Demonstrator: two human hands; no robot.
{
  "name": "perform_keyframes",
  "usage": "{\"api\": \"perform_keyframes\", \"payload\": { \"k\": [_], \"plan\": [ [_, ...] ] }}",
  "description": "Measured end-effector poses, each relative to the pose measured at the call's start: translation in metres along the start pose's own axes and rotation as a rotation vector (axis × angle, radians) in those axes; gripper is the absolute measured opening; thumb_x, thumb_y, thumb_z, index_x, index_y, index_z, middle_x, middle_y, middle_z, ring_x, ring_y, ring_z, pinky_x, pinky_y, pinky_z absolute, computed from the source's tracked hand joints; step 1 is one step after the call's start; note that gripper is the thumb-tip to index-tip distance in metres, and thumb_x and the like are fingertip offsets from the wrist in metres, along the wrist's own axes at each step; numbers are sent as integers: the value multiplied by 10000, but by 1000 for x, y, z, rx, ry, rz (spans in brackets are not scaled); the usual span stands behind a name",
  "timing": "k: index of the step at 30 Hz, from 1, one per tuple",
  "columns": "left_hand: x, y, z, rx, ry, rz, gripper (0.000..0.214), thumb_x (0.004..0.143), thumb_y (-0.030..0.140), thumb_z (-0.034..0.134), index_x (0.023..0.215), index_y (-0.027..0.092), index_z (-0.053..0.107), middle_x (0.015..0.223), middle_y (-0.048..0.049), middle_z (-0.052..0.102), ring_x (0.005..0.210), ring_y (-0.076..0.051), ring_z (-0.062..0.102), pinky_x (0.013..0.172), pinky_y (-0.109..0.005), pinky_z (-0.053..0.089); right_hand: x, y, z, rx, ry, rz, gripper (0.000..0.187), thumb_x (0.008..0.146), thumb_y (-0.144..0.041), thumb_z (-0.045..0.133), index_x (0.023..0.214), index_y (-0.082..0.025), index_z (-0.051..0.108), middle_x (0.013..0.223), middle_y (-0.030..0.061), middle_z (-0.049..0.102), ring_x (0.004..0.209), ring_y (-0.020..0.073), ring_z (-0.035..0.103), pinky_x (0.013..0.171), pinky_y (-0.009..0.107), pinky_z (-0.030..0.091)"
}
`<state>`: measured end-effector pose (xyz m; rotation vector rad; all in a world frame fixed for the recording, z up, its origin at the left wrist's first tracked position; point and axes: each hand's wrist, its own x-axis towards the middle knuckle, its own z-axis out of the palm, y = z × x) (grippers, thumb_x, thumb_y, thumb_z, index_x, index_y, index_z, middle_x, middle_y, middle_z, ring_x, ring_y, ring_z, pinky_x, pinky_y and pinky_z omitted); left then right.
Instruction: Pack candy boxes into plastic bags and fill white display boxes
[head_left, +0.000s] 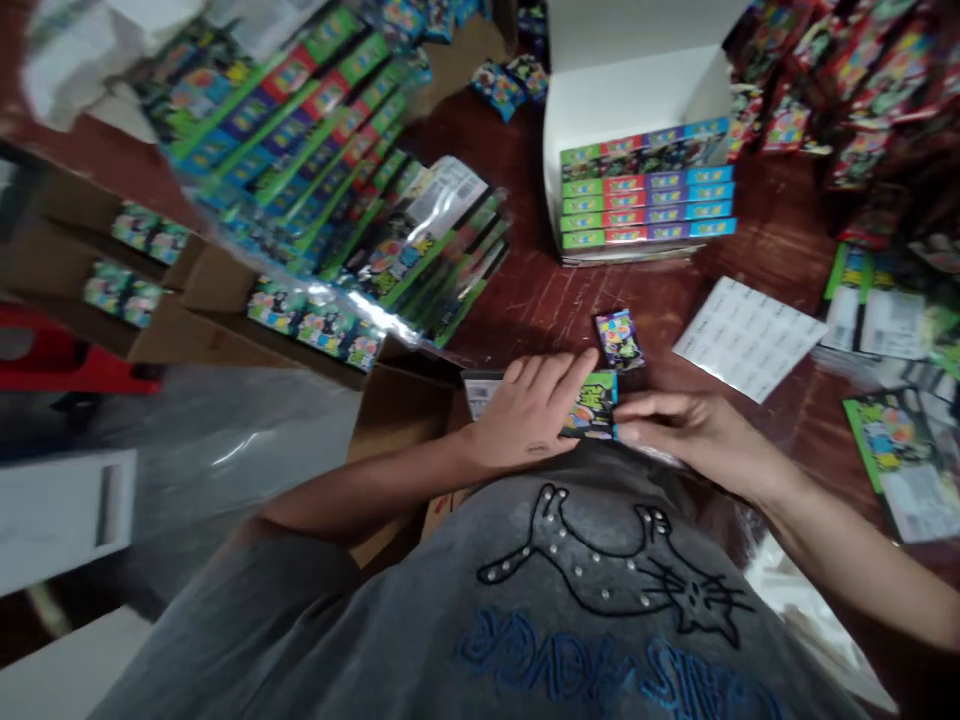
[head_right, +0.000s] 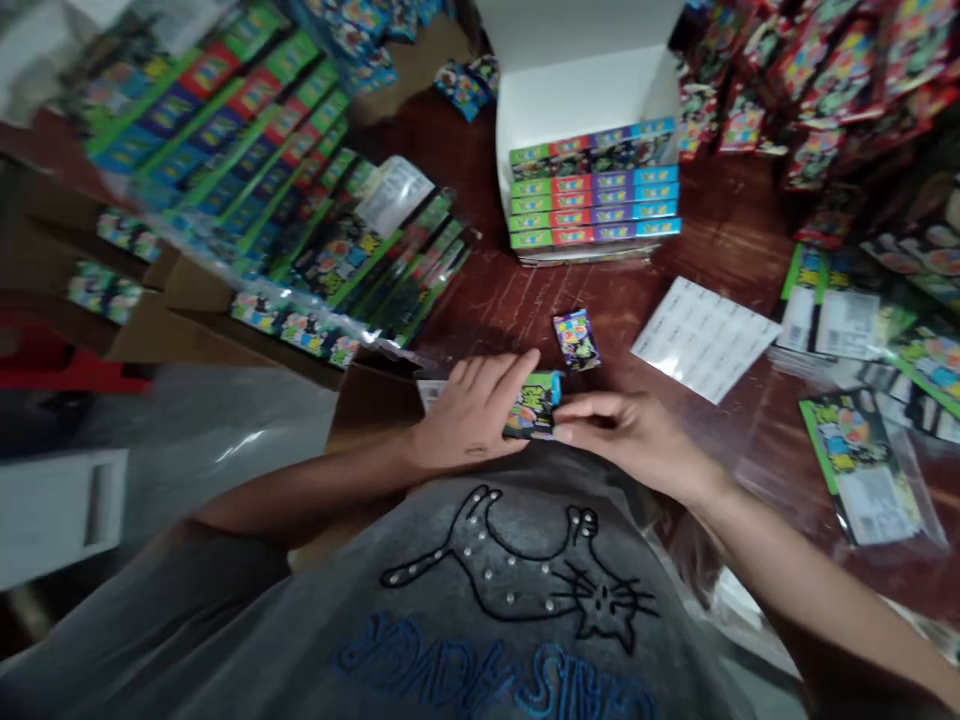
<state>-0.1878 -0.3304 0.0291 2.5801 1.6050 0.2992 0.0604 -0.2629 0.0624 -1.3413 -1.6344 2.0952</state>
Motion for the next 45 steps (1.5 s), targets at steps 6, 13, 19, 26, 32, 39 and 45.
{"api": "perform_keyframes", "payload": {
  "k": [6, 13, 19, 26, 32, 39, 45],
  "plan": [
    [-1, -16, -3, 5, -44, -146, 1047, 813, 416, 863, 1661, 40, 377, 1427, -250, 643, 1224, -406, 626, 1036, -497, 482, 4, 2, -17, -139, 354, -204, 244, 857, -498, 841, 903, -259, 860, 932, 27, 866, 821, 205, 786, 831, 383, 654],
    [0, -42, 15, -20, -134, -336, 1128, 783, 491, 922, 1660, 45, 370, 1463, -281, 605, 1270, -449, 613, 1057, -557, 507, 41, -5, -77, -615, 535, -99, 179, 927, -388, 755, 943, -242, 857, 949, 46, 864, 835, 248, 789, 842, 409, 616],
    [4, -55, 25, -146, -195, -283, 1313, 764, 667, 924, 1717, 62, 254, 1582, -291, 516, 1404, -473, 526, 1206, -596, 422, 58, -7, -84, -1072, 277, -280, 308, 1025, -494, 676, 1190, -317, 867, 1379, 56, 803, 1160, 352, 779, 1013, 534, 619],
    [2, -64, 23, -249, -265, -373, 1217, 771, 591, 929, 1713, 136, 309, 1557, -239, 561, 1376, -460, 557, 1182, -611, 439, 91, 8, -96, -1276, -145, -710, 884, 970, -528, 776, 1733, -270, 411, 1848, 137, 306, 1646, 437, 361, 1282, 670, 407],
    [-2, -57, 24, -358, -160, -342, 1065, 801, 482, 919, 1670, 195, 374, 1587, -196, 542, 1432, -411, 548, 1232, -590, 444, 89, 18, -73, -1103, 148, -821, 782, 1007, -568, 704, 1686, -247, 485, 1609, 166, 607, 1385, 428, 539, 1158, 657, 491],
    [10, -52, 20, -372, -29, -240, 1080, 832, 471, 907, 1696, 216, 312, 1555, -192, 527, 1410, -404, 549, 1229, -602, 442, 57, 17, -41, -1163, 348, -770, 677, 1044, -536, 654, 1641, -265, 489, 1563, 162, 628, 1311, 447, 537, 1038, 663, 448],
    [16, -52, 21, -389, -74, -90, 1142, 823, 460, 916, 1724, 223, 256, 1541, -193, 527, 1415, -405, 545, 1243, -599, 438, 46, 16, -49, -1097, 152, -811, 650, 982, -488, 769, 1540, -215, 577, 1493, 157, 682, 1286, 402, 553, 1025, 585, 486]
  ]
}}
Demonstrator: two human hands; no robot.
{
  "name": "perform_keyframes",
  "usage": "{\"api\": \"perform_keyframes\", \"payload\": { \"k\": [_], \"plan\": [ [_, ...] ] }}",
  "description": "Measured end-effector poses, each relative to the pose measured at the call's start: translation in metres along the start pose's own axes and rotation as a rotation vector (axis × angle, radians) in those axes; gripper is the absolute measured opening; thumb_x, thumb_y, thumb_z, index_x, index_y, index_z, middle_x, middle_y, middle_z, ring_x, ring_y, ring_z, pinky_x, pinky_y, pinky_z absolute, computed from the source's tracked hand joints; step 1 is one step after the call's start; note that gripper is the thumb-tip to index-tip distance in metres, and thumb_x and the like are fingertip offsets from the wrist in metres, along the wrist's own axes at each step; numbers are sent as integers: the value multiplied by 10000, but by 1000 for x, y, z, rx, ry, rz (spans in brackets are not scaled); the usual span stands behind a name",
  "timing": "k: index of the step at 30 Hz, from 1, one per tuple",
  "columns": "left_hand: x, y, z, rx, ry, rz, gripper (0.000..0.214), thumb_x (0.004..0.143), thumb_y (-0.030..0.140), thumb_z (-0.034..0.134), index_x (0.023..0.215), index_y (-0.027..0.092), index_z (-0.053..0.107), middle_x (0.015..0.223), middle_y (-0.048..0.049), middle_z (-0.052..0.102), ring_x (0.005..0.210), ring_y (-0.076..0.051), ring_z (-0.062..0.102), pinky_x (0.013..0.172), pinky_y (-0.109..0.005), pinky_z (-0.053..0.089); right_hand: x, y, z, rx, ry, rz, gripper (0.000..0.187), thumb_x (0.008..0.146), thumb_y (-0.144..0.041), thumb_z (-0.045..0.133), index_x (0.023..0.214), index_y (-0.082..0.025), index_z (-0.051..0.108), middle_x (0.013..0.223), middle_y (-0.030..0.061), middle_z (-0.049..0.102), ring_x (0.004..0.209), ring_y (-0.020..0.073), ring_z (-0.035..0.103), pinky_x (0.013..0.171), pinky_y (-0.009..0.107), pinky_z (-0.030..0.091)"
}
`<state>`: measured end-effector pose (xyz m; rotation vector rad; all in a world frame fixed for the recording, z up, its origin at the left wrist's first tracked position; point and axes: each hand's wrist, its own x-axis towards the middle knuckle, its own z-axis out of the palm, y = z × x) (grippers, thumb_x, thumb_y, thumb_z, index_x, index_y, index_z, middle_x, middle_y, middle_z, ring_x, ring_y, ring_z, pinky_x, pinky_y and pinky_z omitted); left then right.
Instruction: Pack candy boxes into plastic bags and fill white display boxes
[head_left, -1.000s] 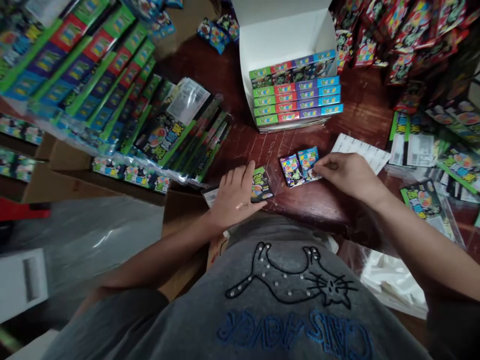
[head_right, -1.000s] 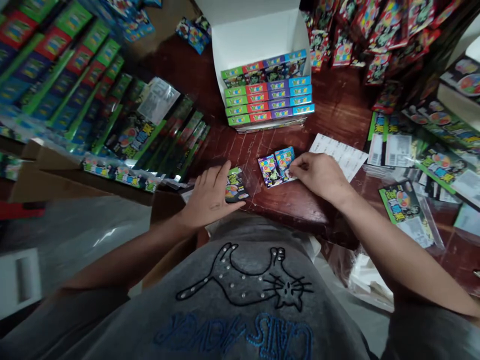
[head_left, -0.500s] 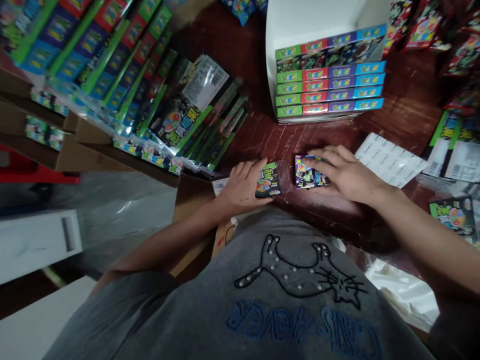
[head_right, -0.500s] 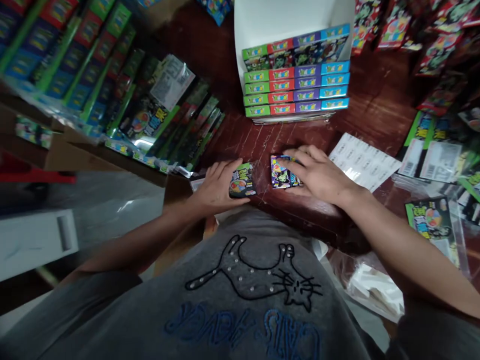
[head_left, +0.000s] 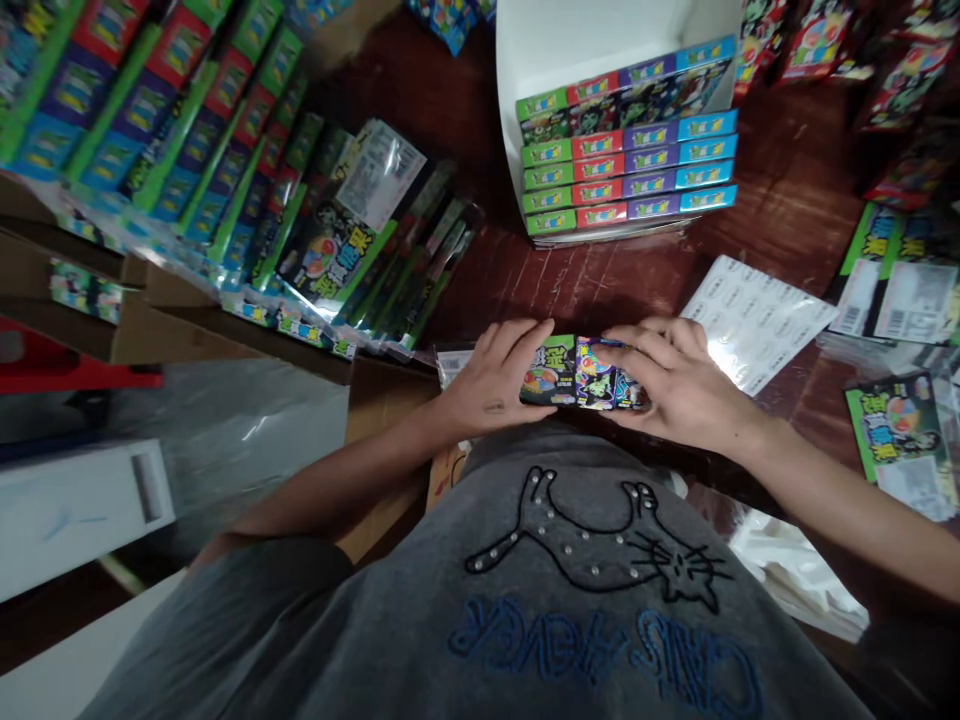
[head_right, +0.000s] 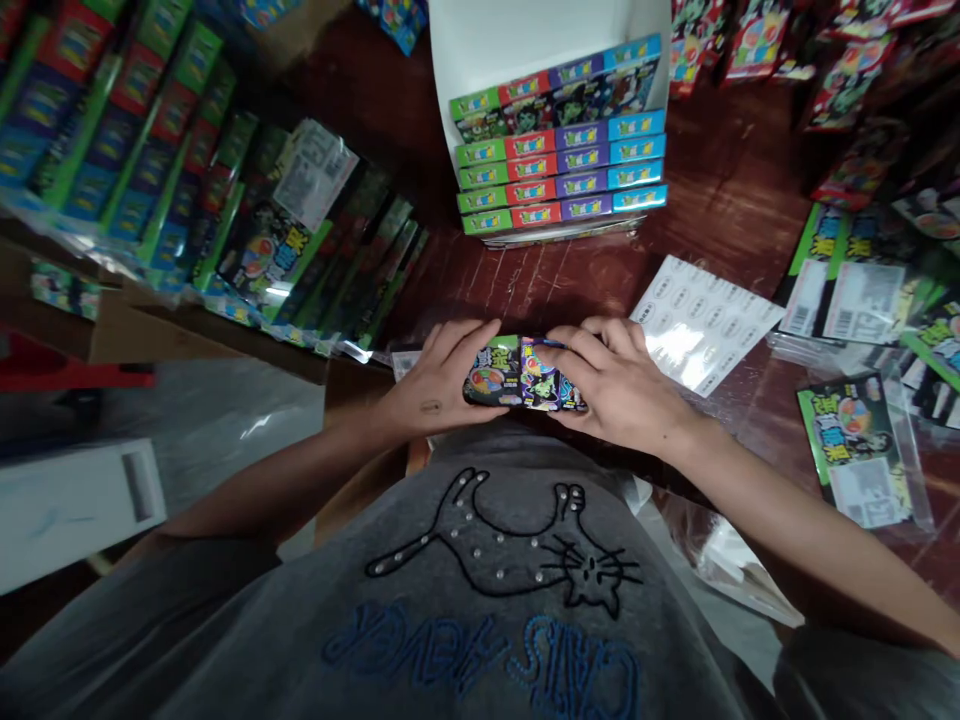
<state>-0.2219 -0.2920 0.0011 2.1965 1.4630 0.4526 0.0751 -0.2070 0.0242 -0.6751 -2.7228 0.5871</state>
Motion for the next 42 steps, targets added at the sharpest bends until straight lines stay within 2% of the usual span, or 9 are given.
{"api": "perform_keyframes", "payload": {
  "k": [4, 9, 14, 17, 26, 32, 35, 38, 42],
  "plan": [
    [0, 6, 0, -60, -28, -33, 1140, 817, 454, 915, 1725, 247, 258, 1547, -178, 521, 1434, -396, 537, 1259, -603, 441, -2, 3, -7, 27, 0, -38, 661, 970, -480, 790, 1555, -250, 585, 1504, 129, 689, 1291, 385, 562, 1053, 571, 479],
    [-2, 3, -5, -52, 3, -159, 1091, 817, 485, 907, 1699, 236, 316, 1549, -174, 519, 1441, -395, 539, 1259, -601, 455, -11, 4, -16, -29, 79, 77, 657, 966, -500, 796, 1531, -220, 612, 1488, 156, 700, 1293, 399, 573, 1068, 578, 471],
    [2, -2, -14, -48, -98, -1, 1120, 846, 490, 892, 1731, 226, 260, 1578, -196, 510, 1464, -413, 524, 1272, -627, 425, -4, 19, -27, 192, -202, -118, 646, 913, -508, 832, 1483, -257, 660, 1490, 104, 712, 1274, 343, 616, 1067, 522, 456],
    [5, -1, -16, -33, -132, 63, 1120, 860, 478, 888, 1739, 200, 253, 1595, -216, 499, 1460, -422, 520, 1278, -631, 407, 7, 25, -30, 171, -260, -159, 668, 904, -522, 826, 1501, -267, 667, 1487, 104, 717, 1287, 358, 595, 1072, 535, 414],
    [8, 12, -9, -83, -63, 16, 1144, 773, 412, 951, 1702, 233, 308, 1533, -177, 523, 1419, -397, 537, 1263, -594, 441, 16, 13, -25, 36, -129, -69, 667, 957, -486, 793, 1575, -323, 602, 1552, 92, 676, 1335, 391, 547, 1133, 625, 371],
    [17, 23, 4, -73, -17, -78, 1110, 801, 416, 934, 1697, 271, 297, 1518, -158, 522, 1389, -392, 540, 1229, -618, 457, 12, 11, -11, 121, -53, 1, 822, 944, -598, 795, 1613, -217, 508, 1639, 192, 569, 1428, 426, 558, 1157, 638, 478],
    [21, 28, 8, -66, -31, -83, 1121, 797, 422, 940, 1700, 264, 295, 1522, -160, 518, 1383, -395, 535, 1220, -618, 465, 9, 13, -7, 133, -40, -4, 780, 922, -631, 804, 1495, -151, 582, 1616, 249, 558, 1400, 442, 606, 1121, 632, 545],
    [25, 32, 11, -62, -43, -57, 1082, 823, 414, 919, 1697, 244, 304, 1516, -167, 523, 1380, -398, 533, 1216, -616, 464, 6, 14, -3, 112, -86, -31, 664, 931, -627, 795, 1376, -159, 643, 1590, 236, 586, 1392, 429, 633, 1116, 617, 573],
    [27, 32, 10, -70, -8, -75, 1078, 805, 373, 928, 1684, 241, 317, 1521, -162, 520, 1392, -386, 529, 1227, -608, 462, -7, 19, 2, 246, -8, 23, 859, 885, -769, 750, 1519, -218, 569, 1775, 225, 374, 1633, 427, 423, 1277, 637, 473]
  ]
}}
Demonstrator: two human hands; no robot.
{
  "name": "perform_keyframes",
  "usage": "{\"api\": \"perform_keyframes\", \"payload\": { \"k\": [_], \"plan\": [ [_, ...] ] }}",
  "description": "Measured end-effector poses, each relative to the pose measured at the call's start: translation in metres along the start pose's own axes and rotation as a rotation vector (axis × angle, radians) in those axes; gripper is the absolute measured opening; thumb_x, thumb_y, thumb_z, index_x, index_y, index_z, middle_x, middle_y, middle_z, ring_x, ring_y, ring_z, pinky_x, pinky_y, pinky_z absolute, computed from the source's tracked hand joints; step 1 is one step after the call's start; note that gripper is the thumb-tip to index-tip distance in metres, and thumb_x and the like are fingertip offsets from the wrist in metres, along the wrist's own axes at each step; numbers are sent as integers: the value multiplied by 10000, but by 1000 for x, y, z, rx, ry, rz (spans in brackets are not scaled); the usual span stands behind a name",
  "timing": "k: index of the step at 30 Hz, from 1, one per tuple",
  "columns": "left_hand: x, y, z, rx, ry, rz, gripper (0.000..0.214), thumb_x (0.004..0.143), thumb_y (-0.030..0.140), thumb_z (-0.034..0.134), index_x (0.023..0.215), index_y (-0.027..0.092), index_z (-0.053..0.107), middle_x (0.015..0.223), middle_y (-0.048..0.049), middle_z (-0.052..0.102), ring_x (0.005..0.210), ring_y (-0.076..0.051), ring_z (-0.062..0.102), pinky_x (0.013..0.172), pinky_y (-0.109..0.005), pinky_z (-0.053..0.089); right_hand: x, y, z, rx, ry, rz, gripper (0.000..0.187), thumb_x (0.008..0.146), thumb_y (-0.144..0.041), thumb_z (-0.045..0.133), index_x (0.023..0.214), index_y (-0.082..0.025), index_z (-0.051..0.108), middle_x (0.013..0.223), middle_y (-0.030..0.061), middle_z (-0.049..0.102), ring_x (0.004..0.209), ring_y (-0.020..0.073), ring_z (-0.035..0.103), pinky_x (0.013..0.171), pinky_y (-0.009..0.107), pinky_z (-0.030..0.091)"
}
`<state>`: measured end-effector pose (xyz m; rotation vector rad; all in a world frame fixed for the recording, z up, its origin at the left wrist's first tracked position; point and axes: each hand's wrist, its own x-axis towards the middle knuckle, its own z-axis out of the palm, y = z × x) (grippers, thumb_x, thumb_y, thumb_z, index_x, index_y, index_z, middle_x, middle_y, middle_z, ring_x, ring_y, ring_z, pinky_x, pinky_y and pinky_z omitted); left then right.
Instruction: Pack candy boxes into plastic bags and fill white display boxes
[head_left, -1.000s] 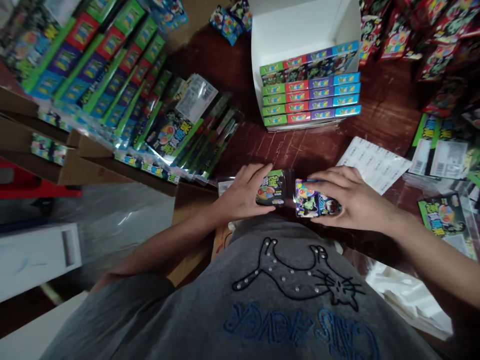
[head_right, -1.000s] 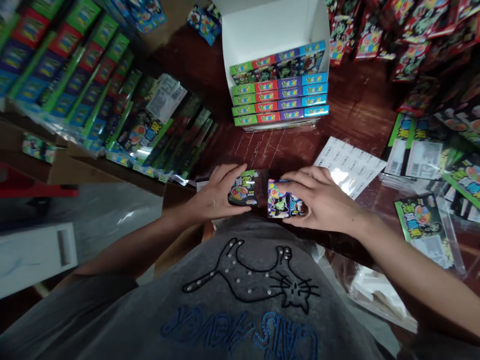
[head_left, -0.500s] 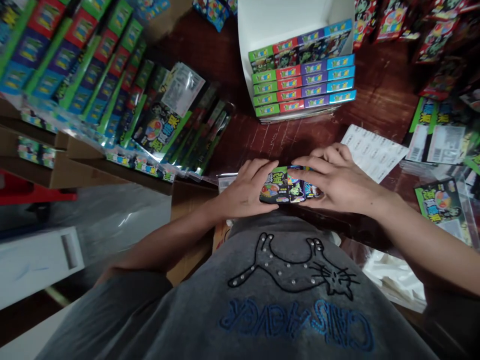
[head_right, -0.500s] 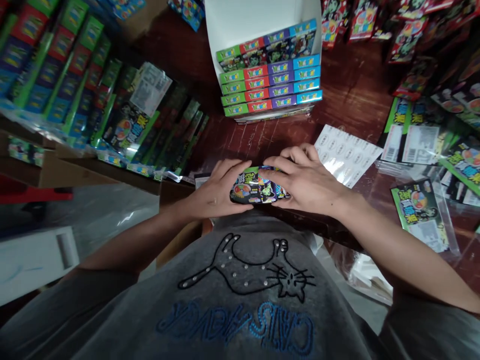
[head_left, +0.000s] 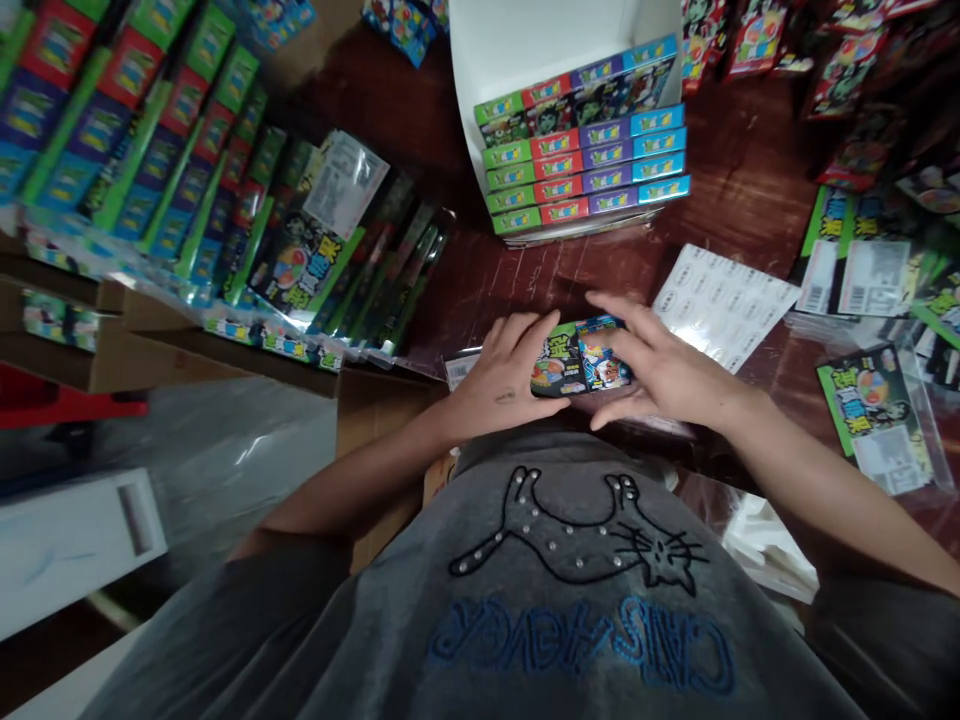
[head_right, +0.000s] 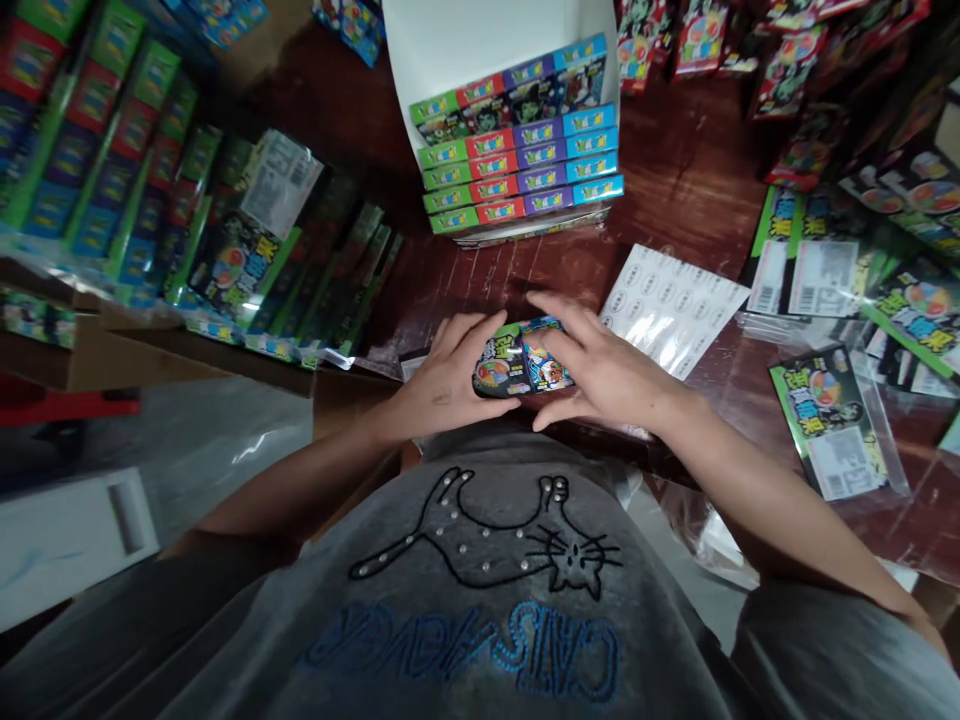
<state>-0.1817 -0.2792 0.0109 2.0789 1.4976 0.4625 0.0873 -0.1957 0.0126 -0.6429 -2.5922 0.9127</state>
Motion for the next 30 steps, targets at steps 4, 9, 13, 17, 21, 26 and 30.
{"api": "perform_keyframes", "payload": {
  "k": [4, 9, 13, 17, 21, 26, 30],
  "plan": [
    [0, 0, -4, -40, 45, -32, 1087, 789, 371, 943, 1675, 271, 321, 1542, -146, 507, 1412, -371, 525, 1235, -591, 464, -15, 5, 3, 255, 156, 205, 654, 1042, -598, 667, 1589, -273, 519, 1641, 184, 559, 1518, 356, 577, 1209, 597, 547],
    [2, 9, 0, 0, 95, -73, 1081, 777, 362, 963, 1655, 263, 340, 1526, -149, 518, 1413, -382, 518, 1236, -606, 445, -8, -7, 9, 322, 537, 446, 620, 1051, -532, 665, 1590, -354, 417, 1244, 91, 705, 1036, 260, 742, 856, 446, 679],
    [4, 20, 4, 57, 206, -99, 1083, 772, 398, 969, 1641, 280, 334, 1525, -149, 521, 1384, -395, 529, 1214, -625, 446, 0, -25, 21, 254, 708, 472, 602, 1023, -536, 706, 1516, -333, 425, 1147, 79, 703, 1007, 262, 735, 850, 437, 663],
    [5, 21, 4, 121, 292, -112, 1065, 777, 407, 964, 1624, 270, 333, 1496, -159, 523, 1371, -413, 533, 1194, -626, 448, -11, -37, 17, 322, 602, 517, 439, 975, -497, 783, 1337, -299, 635, 1036, 34, 740, 861, 216, 724, 762, 388, 632],
    [7, 16, -1, 154, 297, -120, 1085, 774, 394, 969, 1629, 256, 314, 1514, -176, 509, 1389, -434, 522, 1191, -635, 443, -18, -39, -9, 352, 358, 549, 366, 965, -478, 797, 1269, -276, 768, 985, 27, 779, 831, 212, 730, 750, 391, 616],
    [8, 21, -4, 178, 195, -39, 1087, 778, 365, 968, 1643, 268, 317, 1526, -167, 516, 1380, -435, 531, 1189, -621, 441, -5, -34, -27, 356, 318, 495, 394, 942, -509, 821, 1272, -295, 793, 1025, 26, 812, 879, 236, 755, 826, 446, 651],
    [8, 26, -3, 85, 217, -31, 1129, 772, 412, 974, 1655, 279, 283, 1521, -160, 505, 1391, -412, 520, 1208, -612, 447, 10, -36, -15, 390, 448, 427, 402, 935, -527, 829, 1248, -287, 752, 1034, 26, 790, 908, 223, 751, 819, 409, 659]
  ]
}}
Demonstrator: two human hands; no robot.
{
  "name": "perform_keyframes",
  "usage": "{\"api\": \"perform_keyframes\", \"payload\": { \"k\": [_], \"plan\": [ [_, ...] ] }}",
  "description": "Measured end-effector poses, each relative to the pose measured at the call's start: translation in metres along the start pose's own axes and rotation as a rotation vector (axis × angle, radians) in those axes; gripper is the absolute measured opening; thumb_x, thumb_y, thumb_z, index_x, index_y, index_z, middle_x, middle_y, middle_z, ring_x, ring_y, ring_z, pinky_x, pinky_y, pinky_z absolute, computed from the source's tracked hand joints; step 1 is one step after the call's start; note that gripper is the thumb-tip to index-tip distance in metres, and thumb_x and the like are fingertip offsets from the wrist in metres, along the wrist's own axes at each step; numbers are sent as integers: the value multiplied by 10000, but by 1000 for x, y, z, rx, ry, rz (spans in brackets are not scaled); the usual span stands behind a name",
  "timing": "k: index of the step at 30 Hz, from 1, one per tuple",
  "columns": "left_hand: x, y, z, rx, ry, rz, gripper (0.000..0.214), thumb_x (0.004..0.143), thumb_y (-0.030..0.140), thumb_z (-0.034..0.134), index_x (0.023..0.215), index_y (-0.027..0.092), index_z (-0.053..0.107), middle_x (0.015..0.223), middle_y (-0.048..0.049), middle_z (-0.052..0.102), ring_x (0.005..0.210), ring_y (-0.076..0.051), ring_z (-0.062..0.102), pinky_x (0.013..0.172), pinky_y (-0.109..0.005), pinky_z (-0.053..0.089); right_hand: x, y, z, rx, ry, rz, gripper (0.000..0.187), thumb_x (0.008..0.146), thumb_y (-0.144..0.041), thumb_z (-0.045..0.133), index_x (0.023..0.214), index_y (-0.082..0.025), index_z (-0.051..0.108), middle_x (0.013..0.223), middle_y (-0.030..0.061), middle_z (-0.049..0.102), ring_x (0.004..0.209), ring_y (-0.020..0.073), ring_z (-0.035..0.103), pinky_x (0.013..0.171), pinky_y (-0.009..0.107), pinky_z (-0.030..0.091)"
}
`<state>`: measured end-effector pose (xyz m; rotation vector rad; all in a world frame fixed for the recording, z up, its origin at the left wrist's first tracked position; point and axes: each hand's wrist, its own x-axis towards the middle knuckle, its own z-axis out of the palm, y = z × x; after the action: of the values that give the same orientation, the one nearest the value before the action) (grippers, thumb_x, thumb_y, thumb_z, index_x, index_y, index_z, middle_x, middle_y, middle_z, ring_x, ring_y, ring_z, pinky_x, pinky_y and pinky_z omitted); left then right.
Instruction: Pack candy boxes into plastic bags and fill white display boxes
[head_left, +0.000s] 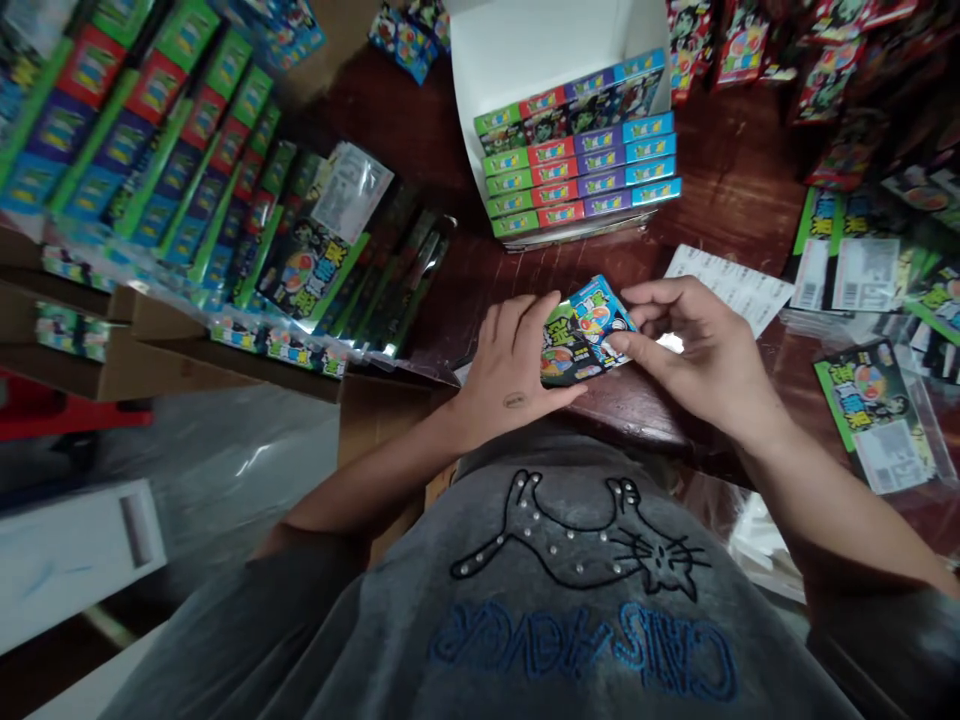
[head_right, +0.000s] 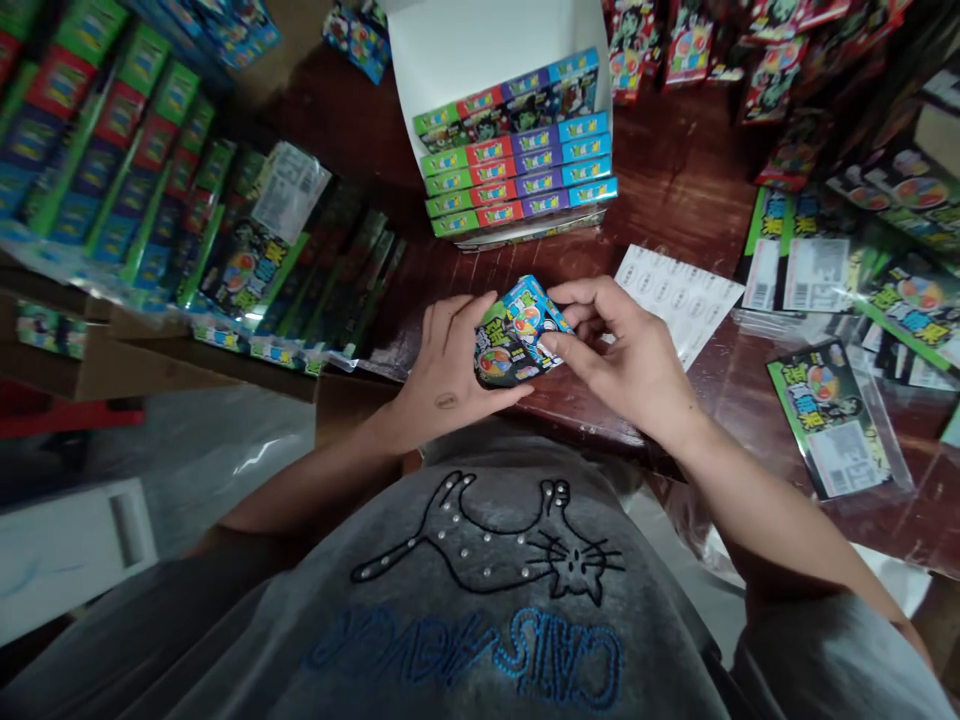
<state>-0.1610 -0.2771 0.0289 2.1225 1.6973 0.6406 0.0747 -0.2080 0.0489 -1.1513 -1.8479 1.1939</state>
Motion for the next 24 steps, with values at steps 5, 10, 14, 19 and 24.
{"api": "perform_keyframes", "payload": {
  "k": [5, 10, 14, 19, 24],
  "plan": [
    [7, -3, 1, -161, 46, -103, 1022, 795, 509, 961, 1599, 287, 371, 1525, -136, 542, 1413, -379, 546, 1234, -583, 452, -1, 2, 18, -74, 130, -59, 264, 979, -497, 797, 1141, -293, 752, 1056, 40, 792, 955, 237, 753, 905, 436, 659],
    [16, -5, 10, -520, 5, -207, 514, 1071, 515, 631, 1496, 275, 471, 1470, -100, 645, 1342, -265, 650, 1158, -460, 546, 2, 11, 10, -154, 5, -116, 268, 1011, -477, 750, 1206, -299, 794, 1503, 110, 692, 1427, 352, 652, 1224, 640, 520],
    [22, 2, 22, -619, 50, -253, 470, 1144, 478, 462, 1569, 306, 358, 1505, -108, 634, 1346, -229, 671, 1096, -414, 589, -1, 25, 9, -174, -33, -137, 444, 995, -474, 766, 1407, -327, 691, 1638, 122, 558, 1573, 364, 514, 1265, 638, 488],
    [20, 5, 34, -703, 173, -281, 462, 1072, 487, 627, 1461, 309, 452, 1271, -54, 720, 1142, -213, 729, 970, -397, 621, -15, 43, 26, 105, 182, -5, 529, 1002, -437, 761, 1450, -356, 491, 1334, 68, 688, 1213, 247, 731, 910, 396, 681],
    [21, -11, 42, -942, 80, -266, 421, 923, 459, 846, 1245, 264, 658, 1123, -12, 762, 962, -166, 725, 851, -304, 607, -27, 49, 25, 250, 180, 172, 424, 954, -497, 816, 1307, -345, 636, 1223, 12, 716, 926, 166, 710, 828, 321, 640]
  ]
}}
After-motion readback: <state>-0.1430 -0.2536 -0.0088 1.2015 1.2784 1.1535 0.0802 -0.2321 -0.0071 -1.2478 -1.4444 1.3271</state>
